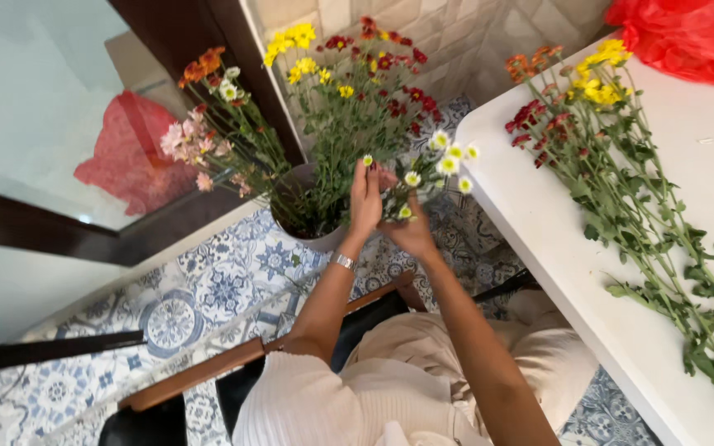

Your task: The person strips leaves and small buds from flower stems by hand and using shears at a white table.

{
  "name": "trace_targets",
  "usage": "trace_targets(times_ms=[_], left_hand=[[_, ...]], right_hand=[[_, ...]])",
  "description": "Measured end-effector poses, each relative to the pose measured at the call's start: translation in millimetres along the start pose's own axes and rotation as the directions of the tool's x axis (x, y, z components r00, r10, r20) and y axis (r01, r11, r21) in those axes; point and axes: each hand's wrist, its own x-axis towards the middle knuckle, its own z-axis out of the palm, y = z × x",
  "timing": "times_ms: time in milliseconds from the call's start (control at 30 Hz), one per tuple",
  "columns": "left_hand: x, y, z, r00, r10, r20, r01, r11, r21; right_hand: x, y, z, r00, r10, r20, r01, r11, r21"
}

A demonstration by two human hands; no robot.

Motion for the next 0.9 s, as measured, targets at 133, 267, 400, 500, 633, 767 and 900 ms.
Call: trace_targets(times_ms=[133, 267, 400, 500, 633, 767, 900], left_hand=[[-8.6, -42.5, -10.2, 0.990, -0.109, 0.087, 0.102, 0.991, 0.082], [-21.9, -88.7, -28.4, 0.983, -0.123, 0.134, 0.103, 0.984, 0.145], [-23.8, -28.5, -31.0, 0.942, -0.175, 0.286, 0.115, 0.970, 0.216], [-29.9, -11.3, -45.2, 0.942, -0.017, 0.335, -0.071, 0.966, 0.247], [-40.3, -41.4, -74.6, 0.952, -0.081, 0.294, -0.024, 0.941, 0.337], [-53.2, -16.9, -53.8, 0.783, -0.322, 0.532, -0.184, 0.697, 0.693], [-65.2, -18.0, -23.5, 0.696, -0.311, 0.647, -0.314, 0.679, 0.664]], right_hand=[[41.2, 102.9, 21.4, 0.994, 0.068, -0.086, -0.069, 0.998, -0.004], [27.0, 133.7, 20.3, 0.994, -0.010, -0.106, 0.022, 0.993, 0.112], [14.8, 98.4, 11.6, 0.991, -0.061, -0.117, 0.067, 0.997, 0.048], [3.8, 118.0, 8.6, 0.978, -0.111, -0.177, 0.132, 0.985, 0.111], [-7.9, 149.5, 3.8, 0.960, 0.185, -0.208, -0.058, 0.865, 0.499], [-50.2, 72.0, -39.4, 0.875, 0.469, -0.115, -0.447, 0.877, 0.178], [-44.9, 147.9, -14.8, 0.911, 0.403, -0.092, -0.332, 0.846, 0.417]])
